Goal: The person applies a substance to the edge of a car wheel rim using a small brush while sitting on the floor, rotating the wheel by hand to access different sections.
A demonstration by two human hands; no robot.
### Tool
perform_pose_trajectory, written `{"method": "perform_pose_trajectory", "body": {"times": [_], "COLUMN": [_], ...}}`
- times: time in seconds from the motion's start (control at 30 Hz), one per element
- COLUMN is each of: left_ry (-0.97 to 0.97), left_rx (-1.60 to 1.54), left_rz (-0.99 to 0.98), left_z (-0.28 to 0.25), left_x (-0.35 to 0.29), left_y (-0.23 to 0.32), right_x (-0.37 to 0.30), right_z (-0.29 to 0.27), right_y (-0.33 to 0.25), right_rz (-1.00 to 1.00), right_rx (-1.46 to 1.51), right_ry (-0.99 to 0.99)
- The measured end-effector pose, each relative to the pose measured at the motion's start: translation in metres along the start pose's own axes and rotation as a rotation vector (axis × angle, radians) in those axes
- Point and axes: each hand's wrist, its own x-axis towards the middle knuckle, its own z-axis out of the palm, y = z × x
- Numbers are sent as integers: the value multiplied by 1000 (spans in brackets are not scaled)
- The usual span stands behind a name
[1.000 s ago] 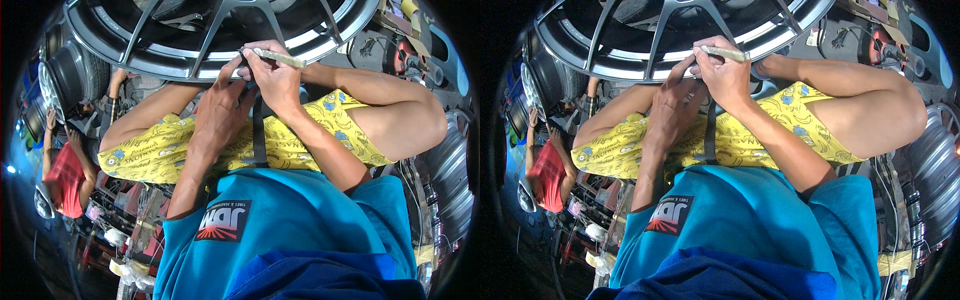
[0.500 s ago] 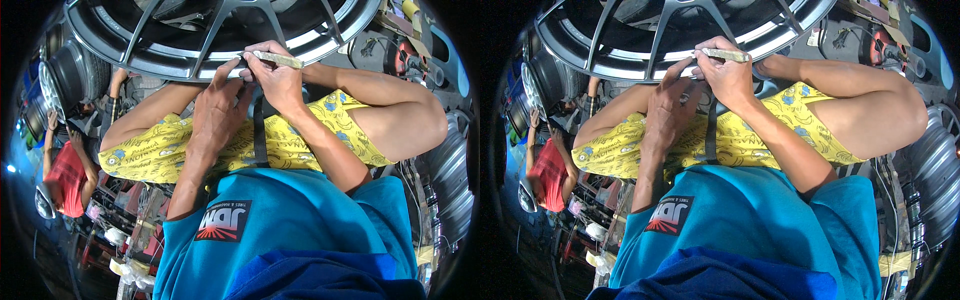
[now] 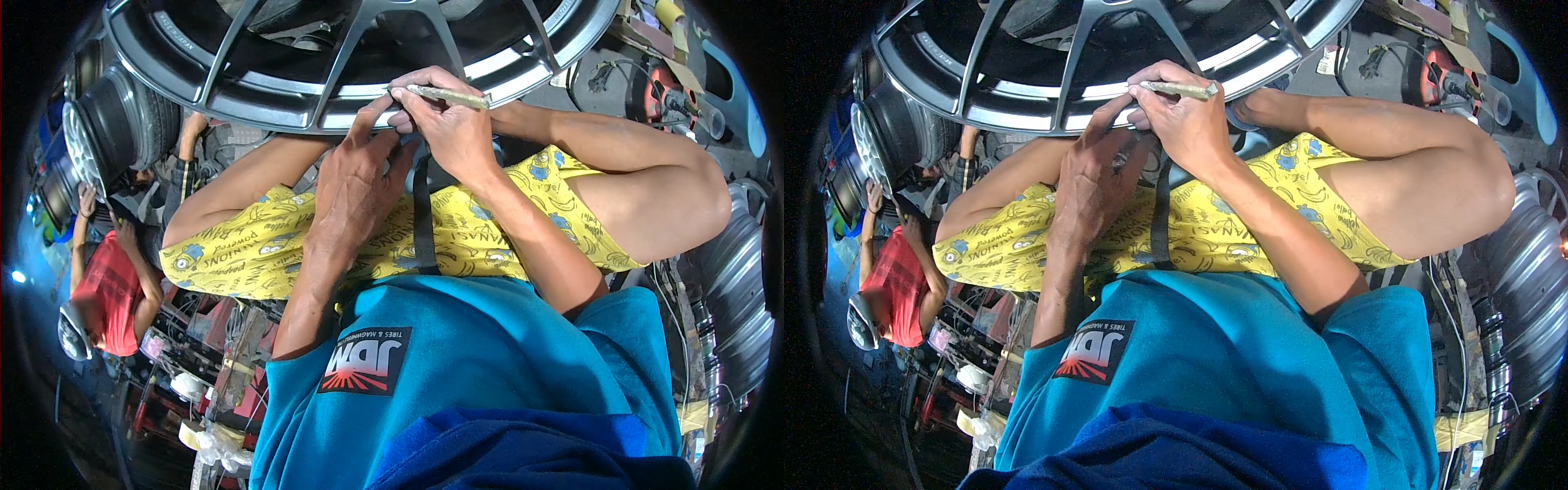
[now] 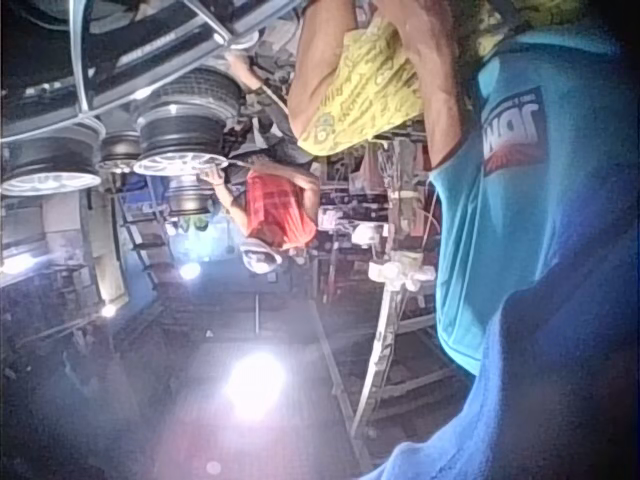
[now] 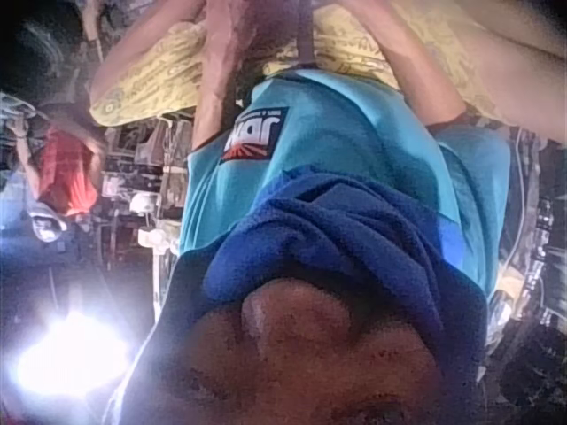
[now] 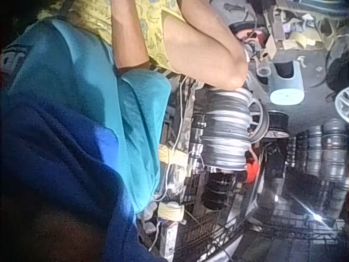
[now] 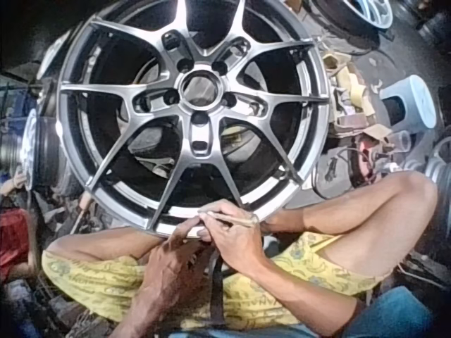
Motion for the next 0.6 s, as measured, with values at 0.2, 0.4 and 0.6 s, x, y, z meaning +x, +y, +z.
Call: {"method": "perform_pose_trajectory", "body": {"times": [0.2, 0.4, 0.6], "left_ry": [20, -16, 67], "left_rx": [7, -7, -29], "left_rz": [25, 5, 48], "left_z": [4, 2, 9], "left_x": [0, 0, 3], "left_y": [-1, 0, -5], "right_x": [0, -2, -4], "right_z": [8, 10, 12], "right_y": [-4, 4, 2], "right_rz": [164, 133, -6], "right_rx": [132, 236, 129], "right_ry": [56, 100, 138]}}
